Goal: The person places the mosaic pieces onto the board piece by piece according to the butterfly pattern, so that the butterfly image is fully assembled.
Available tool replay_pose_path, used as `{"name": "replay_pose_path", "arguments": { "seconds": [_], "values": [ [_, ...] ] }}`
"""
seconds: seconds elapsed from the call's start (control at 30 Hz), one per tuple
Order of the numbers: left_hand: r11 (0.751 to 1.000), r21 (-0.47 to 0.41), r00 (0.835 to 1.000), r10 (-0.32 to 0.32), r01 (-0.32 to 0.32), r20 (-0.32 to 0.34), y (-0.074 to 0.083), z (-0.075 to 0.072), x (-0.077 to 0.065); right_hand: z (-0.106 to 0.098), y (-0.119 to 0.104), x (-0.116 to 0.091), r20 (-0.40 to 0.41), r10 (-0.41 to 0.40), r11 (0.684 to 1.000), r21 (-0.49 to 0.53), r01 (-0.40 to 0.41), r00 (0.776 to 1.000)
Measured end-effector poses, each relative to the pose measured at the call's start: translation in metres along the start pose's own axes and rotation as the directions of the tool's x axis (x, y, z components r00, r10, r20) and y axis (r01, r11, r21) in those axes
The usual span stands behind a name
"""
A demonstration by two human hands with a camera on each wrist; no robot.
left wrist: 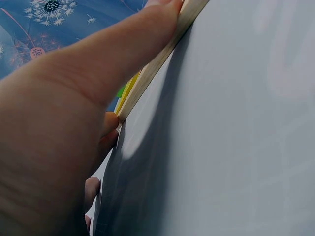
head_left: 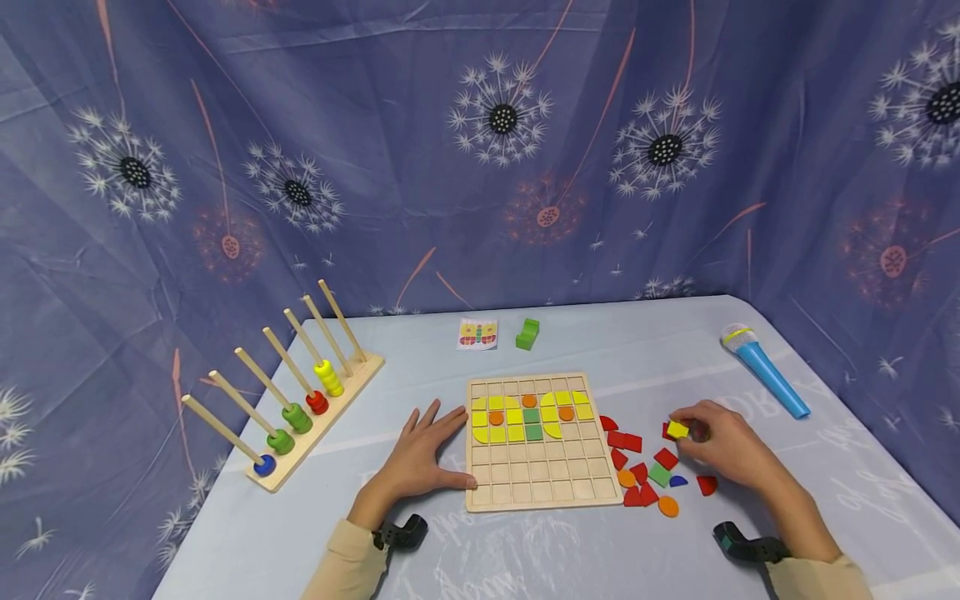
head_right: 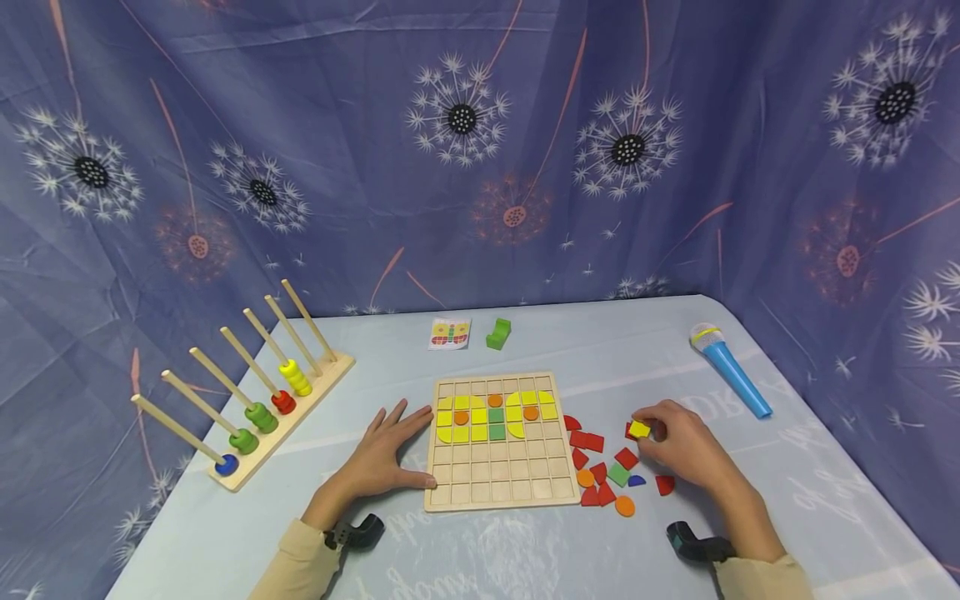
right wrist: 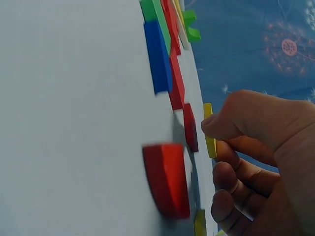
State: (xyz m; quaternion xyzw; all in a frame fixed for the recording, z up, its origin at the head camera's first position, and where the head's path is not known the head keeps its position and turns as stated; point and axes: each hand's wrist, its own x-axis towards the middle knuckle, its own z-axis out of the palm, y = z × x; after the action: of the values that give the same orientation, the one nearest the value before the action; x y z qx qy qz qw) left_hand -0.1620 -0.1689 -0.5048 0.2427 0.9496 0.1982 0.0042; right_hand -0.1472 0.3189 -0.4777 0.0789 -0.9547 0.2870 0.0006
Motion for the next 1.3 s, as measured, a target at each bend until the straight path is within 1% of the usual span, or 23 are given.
{"name": "replay_pose_path", "arguments": {
  "seconds": [0.13,0.67,1.07,1.23,1.3],
  "values": [
    [1.0,-0.005,1.0,0.008,-0.008,-0.002,0.0,0.0,0.0,0.003,-0.007,0.004,0.015,-0.01,1.0,-0.001,0.01,1.0],
    [1.0,-0.016,1.0,-0.002,0.002,0.001,0.0,0.001,0.001,0.021,-0.033,0.022,0.067,-0.043,0.999,0.014,0.042,0.997],
    [1.0,-0.01,1.0,0.003,-0.003,-0.011,-0.001,0.001,0.001,0.036,-0.056,0.035,0.103,-0.103,0.995,0.013,0.102,0.989],
    [1.0,-0.013,1.0,0.0,-0.001,-0.007,0.0,0.001,0.001,0.043,-0.068,0.04,0.113,-0.143,0.99,0.005,0.143,0.983],
    [1.0,-0.016,1.0,0.0,0.0,-0.007,0.0,0.001,0.001,0.045,-0.072,0.042,0.114,-0.172,0.985,0.004,0.173,0.978]
  ]
}}
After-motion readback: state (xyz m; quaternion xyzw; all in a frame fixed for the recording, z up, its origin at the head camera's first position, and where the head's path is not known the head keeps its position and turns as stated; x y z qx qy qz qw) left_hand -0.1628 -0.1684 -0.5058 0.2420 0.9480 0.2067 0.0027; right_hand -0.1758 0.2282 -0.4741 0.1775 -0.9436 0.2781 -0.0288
